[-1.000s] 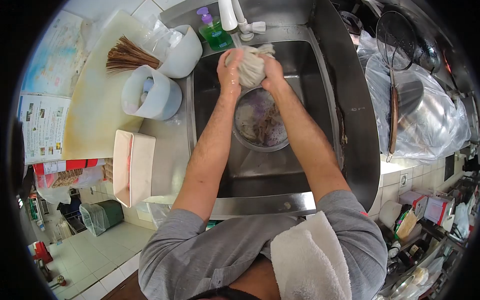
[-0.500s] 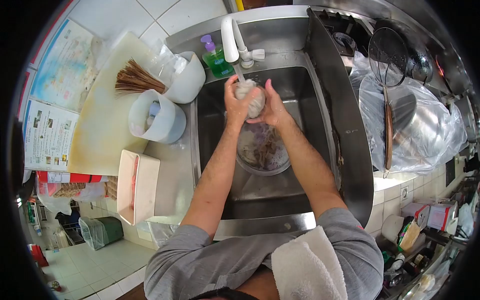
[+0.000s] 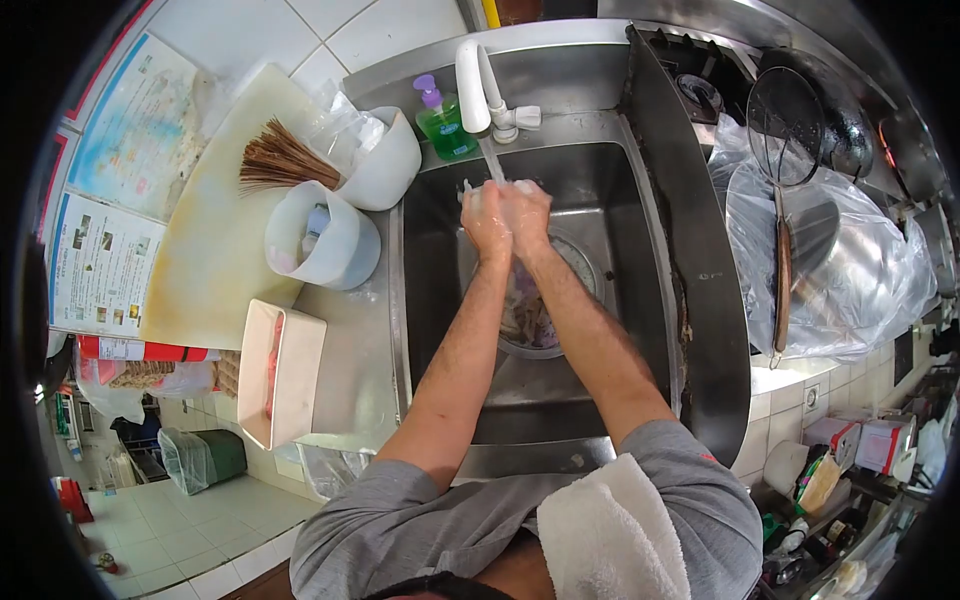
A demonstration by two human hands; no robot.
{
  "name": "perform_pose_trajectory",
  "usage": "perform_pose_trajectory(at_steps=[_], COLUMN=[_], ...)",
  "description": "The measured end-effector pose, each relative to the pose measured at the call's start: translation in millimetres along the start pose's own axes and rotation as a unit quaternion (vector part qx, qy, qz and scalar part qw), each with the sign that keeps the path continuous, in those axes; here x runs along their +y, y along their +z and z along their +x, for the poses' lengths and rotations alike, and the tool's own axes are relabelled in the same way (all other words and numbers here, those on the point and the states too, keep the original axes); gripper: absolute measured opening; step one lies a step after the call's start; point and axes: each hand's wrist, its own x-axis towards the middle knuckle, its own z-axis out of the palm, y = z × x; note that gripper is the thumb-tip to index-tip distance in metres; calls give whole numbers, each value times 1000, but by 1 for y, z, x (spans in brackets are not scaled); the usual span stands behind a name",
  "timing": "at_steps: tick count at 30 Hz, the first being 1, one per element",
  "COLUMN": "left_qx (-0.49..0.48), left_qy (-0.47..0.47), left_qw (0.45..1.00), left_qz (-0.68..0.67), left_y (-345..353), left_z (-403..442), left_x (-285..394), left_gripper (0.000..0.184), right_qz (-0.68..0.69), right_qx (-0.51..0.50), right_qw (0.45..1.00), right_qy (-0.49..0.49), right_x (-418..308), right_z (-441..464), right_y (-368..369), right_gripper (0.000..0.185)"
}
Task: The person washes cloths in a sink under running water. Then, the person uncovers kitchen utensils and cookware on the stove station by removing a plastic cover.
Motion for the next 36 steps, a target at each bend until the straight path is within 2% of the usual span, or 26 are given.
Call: perform_pose_trajectory(at_steps=[2,3,4,5,6,8,10,11,12,15,16,18,19,20,21,22,24,26,27,28,29,30,31,32,34,36], left_qx=[-15,-67,-112,-145,-140,-151,-186,-219,-250,-237,-238,-178,-207,-207,-225,-237,-275,-176,-139,-229,-236,-264,-233,-232,-207,-234], left_qy=[-2,-170,-330,-397,-407,-360,-268,-257,-246,-218,-218,-212,-108,-105,35,171,173,277,262,110,-56,-129,-191,-206,-183,-12], left_qw=[998,980,914,862,860,911,910,902,894,919,919,955,971,971,966,938,931,886,915,957,970,953,947,939,935,969], left_qz=[56,-77,-207,-278,-274,-132,-256,-268,-280,-226,-227,-109,49,49,119,186,169,326,275,138,14,-73,-112,-149,-221,-81], left_y=[-5,-3,-7,-11,-16,-18,-24,-29,-35,-33,-31,-29,-30,-30,-27,-24,-20,-12,-8,-2,0,-2,-2,-3,-2,-9], left_z=[19,29,25,18,13,15,5,1,-3,7,12,20,19,15,7,-1,-13,-20,-14,2,3,9,12,15,4,-13], left_x=[-46,-71,-67,-64,-58,-52,-25,-7,1,-10,-8,-1,7,14,16,17,21,29,16,14,29,29,31,34,34,32], left_gripper=[25,25,25,26,26,33,55,56,59,53,53,47,46,46,54,63,73,76,69,56,42,37,33,39,33,53], right_qz=[-210,-241,-245,-295,-340,-334,-59,155,283,289,285,279,308,337,423,424,658,632,540,432,420,410,419,428,431,450], right_qx=[22,24,19,-30,-77,-89,-29,-9,15,-49,-52,-54,-39,-24,-57,-56,-243,-242,-162,-77,-79,-81,-75,-73,-13,-65], right_qw=[968,964,962,949,932,935,978,943,883,889,873,856,829,801,783,783,653,673,775,858,853,846,851,857,858,784], right_qy=[133,108,116,105,93,79,199,295,374,353,393,433,465,495,452,452,287,297,285,269,298,331,307,277,279,422], right_x=[-18,-30,-35,-38,-35,-6,15,4,-22,-42,-46,-40,-27,-15,-25,-10,26,9,-5,-18,-27,-33,-39,-43,-38,-25], right_z=[0,-6,-9,-10,-10,-5,7,14,11,-4,-11,-17,-18,-16,-15,-9,8,14,11,9,11,8,-1,-10,-17,-26], right_y=[-2,-4,-10,-13,-13,-17,-20,-26,-31,-24,-24,-26,-26,-26,-31,-34,-38,-33,-28,-27,-29,-33,-40,-44,-49,-54], right_gripper=[28,34,34,33,33,37,35,35,35,35,34,34,37,39,44,44,46,42,39,37,35,34,35,36,44,66])
